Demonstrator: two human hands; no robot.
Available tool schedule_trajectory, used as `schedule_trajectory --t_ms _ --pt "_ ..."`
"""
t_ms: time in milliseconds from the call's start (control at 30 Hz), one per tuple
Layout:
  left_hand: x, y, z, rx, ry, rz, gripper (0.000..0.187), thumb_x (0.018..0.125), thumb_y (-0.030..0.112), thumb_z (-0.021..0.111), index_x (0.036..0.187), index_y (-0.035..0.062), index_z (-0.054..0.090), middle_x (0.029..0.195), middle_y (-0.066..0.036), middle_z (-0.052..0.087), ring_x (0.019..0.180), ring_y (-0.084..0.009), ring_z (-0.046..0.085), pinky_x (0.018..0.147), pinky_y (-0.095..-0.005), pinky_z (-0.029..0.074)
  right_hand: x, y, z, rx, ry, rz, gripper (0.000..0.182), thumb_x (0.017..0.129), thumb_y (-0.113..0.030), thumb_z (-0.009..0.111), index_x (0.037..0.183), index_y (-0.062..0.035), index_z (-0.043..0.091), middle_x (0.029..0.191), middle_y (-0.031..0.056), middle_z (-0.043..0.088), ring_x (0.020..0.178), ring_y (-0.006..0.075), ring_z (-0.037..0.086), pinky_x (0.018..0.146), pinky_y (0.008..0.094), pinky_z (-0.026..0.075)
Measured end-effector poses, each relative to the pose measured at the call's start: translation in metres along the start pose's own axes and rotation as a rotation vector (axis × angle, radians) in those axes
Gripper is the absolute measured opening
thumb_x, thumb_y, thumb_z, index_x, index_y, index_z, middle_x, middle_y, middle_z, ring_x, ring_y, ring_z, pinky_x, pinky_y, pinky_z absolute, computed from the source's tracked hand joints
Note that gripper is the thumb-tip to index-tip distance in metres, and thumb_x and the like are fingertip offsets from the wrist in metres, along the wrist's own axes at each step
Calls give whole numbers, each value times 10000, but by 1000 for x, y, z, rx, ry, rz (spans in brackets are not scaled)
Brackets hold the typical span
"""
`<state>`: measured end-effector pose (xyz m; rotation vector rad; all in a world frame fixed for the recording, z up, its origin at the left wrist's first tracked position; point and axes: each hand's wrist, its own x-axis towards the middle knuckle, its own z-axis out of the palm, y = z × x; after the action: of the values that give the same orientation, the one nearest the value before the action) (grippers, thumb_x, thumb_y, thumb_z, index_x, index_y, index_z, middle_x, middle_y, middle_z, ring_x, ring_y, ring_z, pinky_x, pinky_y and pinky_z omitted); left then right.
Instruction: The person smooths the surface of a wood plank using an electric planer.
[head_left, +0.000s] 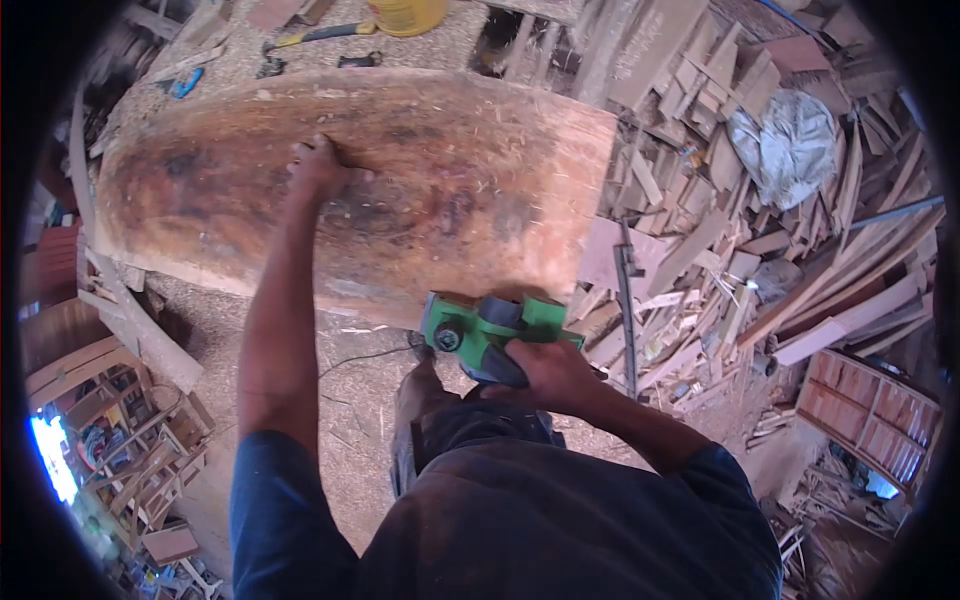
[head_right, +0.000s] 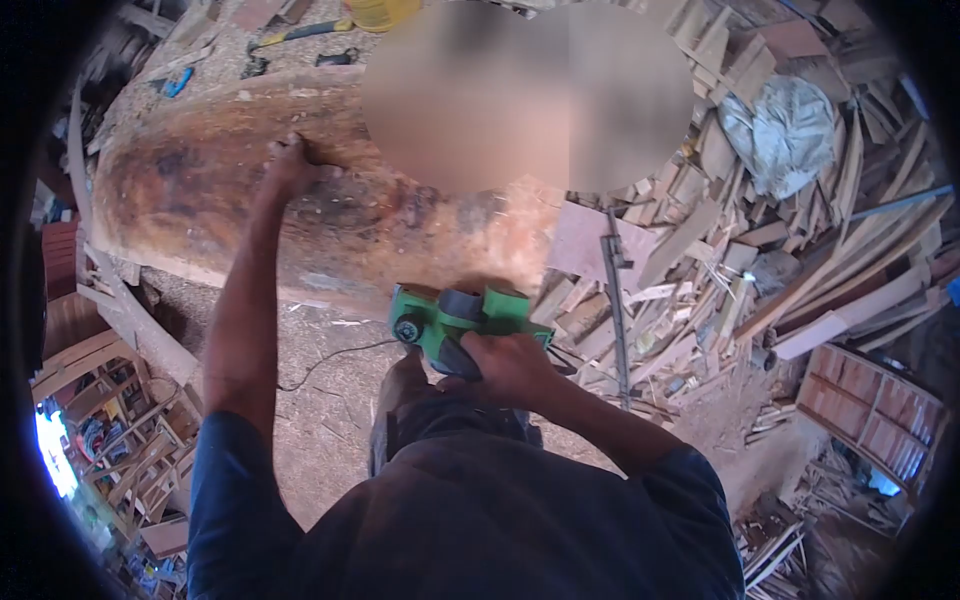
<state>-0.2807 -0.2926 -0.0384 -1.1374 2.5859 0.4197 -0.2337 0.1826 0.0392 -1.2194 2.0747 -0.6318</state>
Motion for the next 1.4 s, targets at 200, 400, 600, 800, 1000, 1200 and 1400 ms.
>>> schedule_trajectory --t_ms 200,400,600,800,1000,1200,1400 --pt "-19 15 -15 33 -46 -53 1351 715 623 918 1703 51 196 1732 -354 147 1552 -605 248 1265 -629 282 97 -80 39 58 -29 1 605 909 -620 757 1047 -42 639 858 212 753 794 417 758 728 536 608" --pt "0 7 11 49 13 -78 1354 754 718 837 1701 20 165 1723 -387 123 1539 -647 218 1256 -653 247 167 -135 64 46 4 -38 551 942 -527 749 1140 -24 646 873 235 754 832 426 759 773 548 607" --pt "-32 17 -32 -22 -107 -45 1276 819 667 765 1698 -32 157 1715 -418 90 1547 -661 171 1262 -696 156 238 -172 115 254 299 -207 650 913 -565 769 1233 -13 644 899 246 757 863 474 746 786 555 597" --pt "-24 8 -43 -72 -207 -23 1054 958 546 611 1700 -41 148 1727 -410 45 1553 -674 116 1245 -748 66 345 -264 155 -40 153 6 729 901 -680 738 1156 -2 660 852 251 750 834 483 744 765 573 592" --pt "-18 -7 -56 -189 -305 16 954 1011 490 546 1700 -42 155 1729 -408 13 1545 -693 93 1226 -777 57 414 -342 157 14 -32 -39 706 915 -670 727 1093 9 656 830 278 737 822 490 741 750 589 586" --pt "-12 -15 -52 -245 -313 78 1076 945 540 665 1697 -44 164 1729 -409 -6 1541 -703 75 1217 -791 73 471 -393 180 38 -52 -60 682 929 -645 726 1097 13 664 865 295 743 864 501 740 787 594 582" --pt "-24 -29 -62 -272 -363 136 1295 788 729 779 1694 -10 222 1722 -411 -35 1563 -663 75 1255 -724 135 474 -400 180 30 -31 -41 724 920 -671 723 1119 23 675 919 303 747 916 506 737 824 587 576"
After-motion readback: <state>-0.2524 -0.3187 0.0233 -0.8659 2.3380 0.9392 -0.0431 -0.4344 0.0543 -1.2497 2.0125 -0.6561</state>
